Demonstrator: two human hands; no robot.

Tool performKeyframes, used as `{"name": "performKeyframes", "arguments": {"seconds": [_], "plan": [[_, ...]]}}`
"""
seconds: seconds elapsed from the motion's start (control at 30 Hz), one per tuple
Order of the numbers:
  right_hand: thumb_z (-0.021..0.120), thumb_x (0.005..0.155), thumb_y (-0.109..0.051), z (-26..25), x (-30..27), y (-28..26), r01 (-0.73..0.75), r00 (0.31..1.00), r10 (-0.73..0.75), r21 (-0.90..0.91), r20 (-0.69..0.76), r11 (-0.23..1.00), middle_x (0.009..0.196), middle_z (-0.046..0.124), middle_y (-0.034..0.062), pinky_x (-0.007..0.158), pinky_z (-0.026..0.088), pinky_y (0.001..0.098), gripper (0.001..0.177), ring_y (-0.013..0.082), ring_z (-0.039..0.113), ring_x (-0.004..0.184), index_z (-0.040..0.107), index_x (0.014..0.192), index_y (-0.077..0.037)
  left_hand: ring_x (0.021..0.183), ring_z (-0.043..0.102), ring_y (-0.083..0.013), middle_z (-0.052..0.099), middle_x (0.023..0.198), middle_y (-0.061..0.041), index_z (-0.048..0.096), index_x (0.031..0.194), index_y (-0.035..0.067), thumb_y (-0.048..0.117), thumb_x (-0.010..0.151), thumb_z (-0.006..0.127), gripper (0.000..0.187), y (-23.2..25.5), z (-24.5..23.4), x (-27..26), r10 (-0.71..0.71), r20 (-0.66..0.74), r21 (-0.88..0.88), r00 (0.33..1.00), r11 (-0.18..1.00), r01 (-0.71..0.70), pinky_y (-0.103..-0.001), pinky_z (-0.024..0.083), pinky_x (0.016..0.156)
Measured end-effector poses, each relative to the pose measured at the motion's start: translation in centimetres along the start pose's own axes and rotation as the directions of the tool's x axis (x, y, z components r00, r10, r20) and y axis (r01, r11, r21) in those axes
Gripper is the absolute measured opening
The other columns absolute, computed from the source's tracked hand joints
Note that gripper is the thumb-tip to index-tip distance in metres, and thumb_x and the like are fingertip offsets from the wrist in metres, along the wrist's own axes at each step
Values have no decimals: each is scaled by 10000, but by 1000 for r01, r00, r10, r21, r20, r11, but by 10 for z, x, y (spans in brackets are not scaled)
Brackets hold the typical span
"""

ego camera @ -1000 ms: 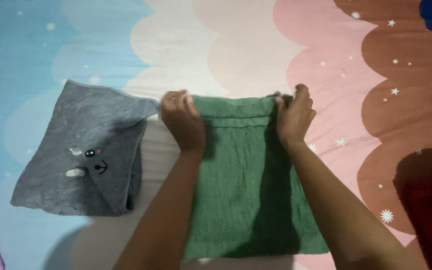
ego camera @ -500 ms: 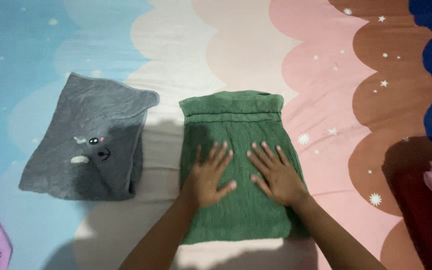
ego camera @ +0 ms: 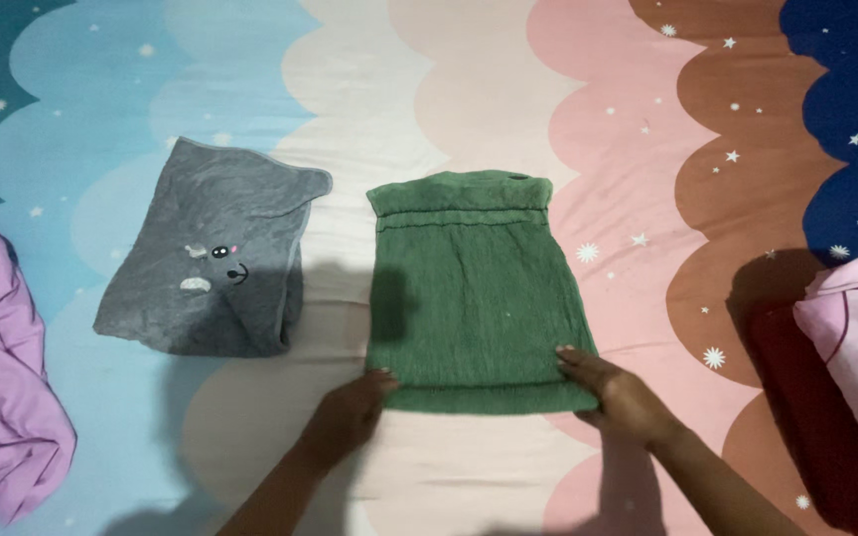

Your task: The person folds a white floral-patterned sheet, a green towel, and a gray towel on a bed, stacking them neatly. The person then begins folding a purple sheet.

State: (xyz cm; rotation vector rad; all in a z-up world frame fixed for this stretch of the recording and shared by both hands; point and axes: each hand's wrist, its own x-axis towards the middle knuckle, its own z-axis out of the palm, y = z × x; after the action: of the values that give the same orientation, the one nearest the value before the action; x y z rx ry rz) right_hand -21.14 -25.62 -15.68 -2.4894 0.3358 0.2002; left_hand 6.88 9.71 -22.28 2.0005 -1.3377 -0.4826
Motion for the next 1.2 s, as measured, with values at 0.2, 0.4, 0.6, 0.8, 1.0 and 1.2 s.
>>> {"name": "performKeyframes", "arguments": {"seconds": [0.2, 0.4, 0.6, 0.8, 1.0, 1.2], "plan": [[717, 940, -103, -15, 29, 44, -164, 859, 490, 828, -147, 536, 1016, 794, 183, 866, 637, 355, 229, 221, 739, 889, 757, 1094, 62, 754, 715, -362, 737, 837, -197, 620, 1112, -18, 253, 1046, 541, 290, 5, -15, 51, -469, -376, -362, 799, 868, 340, -437, 534, 678], [481, 1083, -215, -31, 110, 19, 36, 644, 493, 667, -585, 744, 915, 623, 33, 700, 474, 278, 250, 80, 547, 824, 539, 1221, -15, 685, 671, -426, 659, 762, -238, 538, 1149, 10, 223, 1102, 467, 229, 26, -17, 161, -435, -711, -287, 553, 897, 337, -506, 462, 573], [413, 1130, -201, -67, 190, 2, -205, 540, 431, 385, -723, 900, 902, 668, 230, 689, 492, 442, 195, 314, 645, 772, 495, 1189, -34, 700, 667, -443, 657, 740, -222, 489, 1231, 73, 253, 1120, 410, 226, -3, -42, 240, -411, -676, -202, 611, 901, 383, -537, 468, 596], [394, 1141, -273, -68, 228, 9, -412, 570, 441, 223, -693, 883, 919, 700, 270, 707, 480, 599, 220, 515, 654, 853, 515, 1172, -92, 808, 687, -454, 700, 892, -224, 481, 1210, 104, 264, 1121, 389, 205, -38, -41, 268, -429, -602, -153, 674, 890, 429, -559, 491, 671], [502, 1093, -344, -44, 240, 36, -536, 518, 535, 234, -668, 811, 881, 711, 262, 703, 515, 562, 298, 471, 687, 824, 566, 1163, -62, 898, 709, -444, 710, 973, -250, 470, 1280, 62, 359, 1042, 586, 398, -58, -22, 261, -456, -617, -226, 641, 883, 411, -515, 543, 729], [681, 1037, -354, -26, 195, 48, -269, 490, 531, 460, -691, 846, 870, 728, 185, 722, 559, 405, 412, 273, 695, 776, 681, 1013, 57, 898, 723, -353, 709, 984, -227, 470, 1348, -7, 422, 799, 803, 773, -35, -18, 207, -576, -500, -395, 647, 817, 421, -448, 567, 781]]}}
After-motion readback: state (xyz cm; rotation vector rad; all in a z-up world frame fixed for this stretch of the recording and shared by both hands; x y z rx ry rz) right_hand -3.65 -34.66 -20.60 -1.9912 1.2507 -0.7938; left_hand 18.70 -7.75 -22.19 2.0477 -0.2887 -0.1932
